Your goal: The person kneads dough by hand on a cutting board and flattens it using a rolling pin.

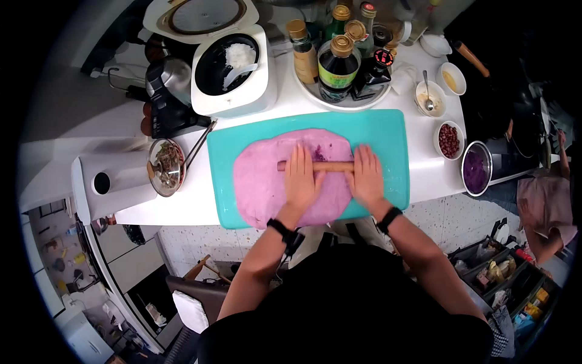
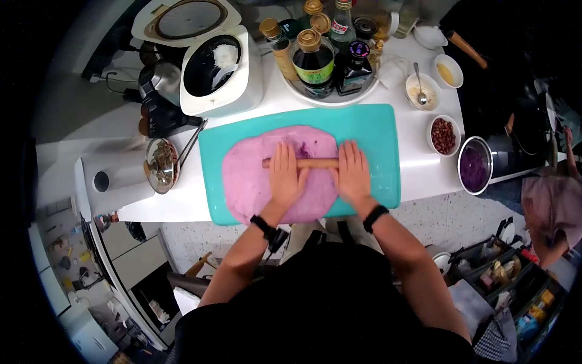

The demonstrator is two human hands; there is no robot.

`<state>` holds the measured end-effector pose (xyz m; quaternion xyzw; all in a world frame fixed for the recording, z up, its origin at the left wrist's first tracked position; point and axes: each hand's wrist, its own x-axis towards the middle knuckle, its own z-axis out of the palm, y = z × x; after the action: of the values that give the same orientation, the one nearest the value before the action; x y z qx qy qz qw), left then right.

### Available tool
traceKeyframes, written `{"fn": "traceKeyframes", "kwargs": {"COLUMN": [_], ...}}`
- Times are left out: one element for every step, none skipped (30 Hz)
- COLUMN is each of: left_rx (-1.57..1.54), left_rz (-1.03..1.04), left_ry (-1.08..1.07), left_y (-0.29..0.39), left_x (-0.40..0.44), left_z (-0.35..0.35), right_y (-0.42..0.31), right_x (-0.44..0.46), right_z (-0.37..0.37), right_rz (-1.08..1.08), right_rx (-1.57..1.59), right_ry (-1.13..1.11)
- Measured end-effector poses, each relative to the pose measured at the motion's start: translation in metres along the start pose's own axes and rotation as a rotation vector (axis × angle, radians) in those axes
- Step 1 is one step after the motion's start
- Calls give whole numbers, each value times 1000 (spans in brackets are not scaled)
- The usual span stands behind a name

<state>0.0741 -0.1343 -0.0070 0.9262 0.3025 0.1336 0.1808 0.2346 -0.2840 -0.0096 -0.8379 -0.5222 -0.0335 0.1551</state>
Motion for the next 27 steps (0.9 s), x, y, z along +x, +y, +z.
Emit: {"fn": "traceKeyframes", "kwargs": {"left_rx": [-1,-20,-37,-38,-128,-220,-106,7,2,133,263,256,218,182,185,138,89,91,53,16,16,-6,-27,-29,-39,-47,-40], "left_rz": [6,-2,-10,-7,-24,-44,-3,36,31,-8,-48,-54,-5,44,40,51,66,69,77,90,100,88,76,87,93,97,104], "left_ry": [8,-56,-123,-128,-198,-265,-167,-70,-79,-37,0,-14,-3,14,15,-8,-30,-27,-59,-88,-81,-128,-175,-167,-167,-166,-156], "left_y": [5,9,10,2,-5,-10,-13,-14,-14,-11,-9,-8,-7,-6,-6,-5,-3,0,4,8,12,17,19,21,22,22,19], "left_x": [-16,-28,-34,-32,-14,4,20,32,35,37,33,23,8,-5,-17,-34,-51,-67,-82,-94,-108,-121,-131,-139,-146,-148,-146], "left_z": [-7,-16,-23,-27,-38,-42,-37,-31,-23,-14,-8,-5,-4,-7,-6,-4,-5,-10,-15,-22,-27,-32,-37,-39,-41,-44,-46], "right_y": [-1,-3,-5,-10,-15,-15,-13,-10,-10,-9,-12,-14,-20,-25,-29,-35,-40,-43,-46,-49,-53,-56,-60,-62,-63,-62,-61], "right_x": [-15,-14,-14,-17,-7,18,39,47,49,45,36,27,16,1,-13,-29,-44,-59,-73,-86,-100,-112,-121,-129,-135,-138,-139], "right_z": [-2,-10,-17,-23,-29,-32,-30,-18,-2,11,12,10,8,5,1,-5,-10,-13,-16,-22,-28,-33,-38,-42,-46,-48,-49], "right_rz": [-15,-15,54,128,136,158,176,178,156,132,138,125,112,112,97,86,86,71,56,58,54,49,53,42,27,25,4], "right_rx": [58,51,93,142,144,217,289,287,167,46,45,0,-41,-38,-30,-19,-17,-11,-8,-13,18,48,42,58,75,71,70], "right_ry": [-88,-80,-155,-238,-243,-215,-182,-185,-147,-107,-123,-135,-149,-161,-173,-187,-184,-216,-243,-230,-258,-286,-273,-277,-283,-271,-248]}}
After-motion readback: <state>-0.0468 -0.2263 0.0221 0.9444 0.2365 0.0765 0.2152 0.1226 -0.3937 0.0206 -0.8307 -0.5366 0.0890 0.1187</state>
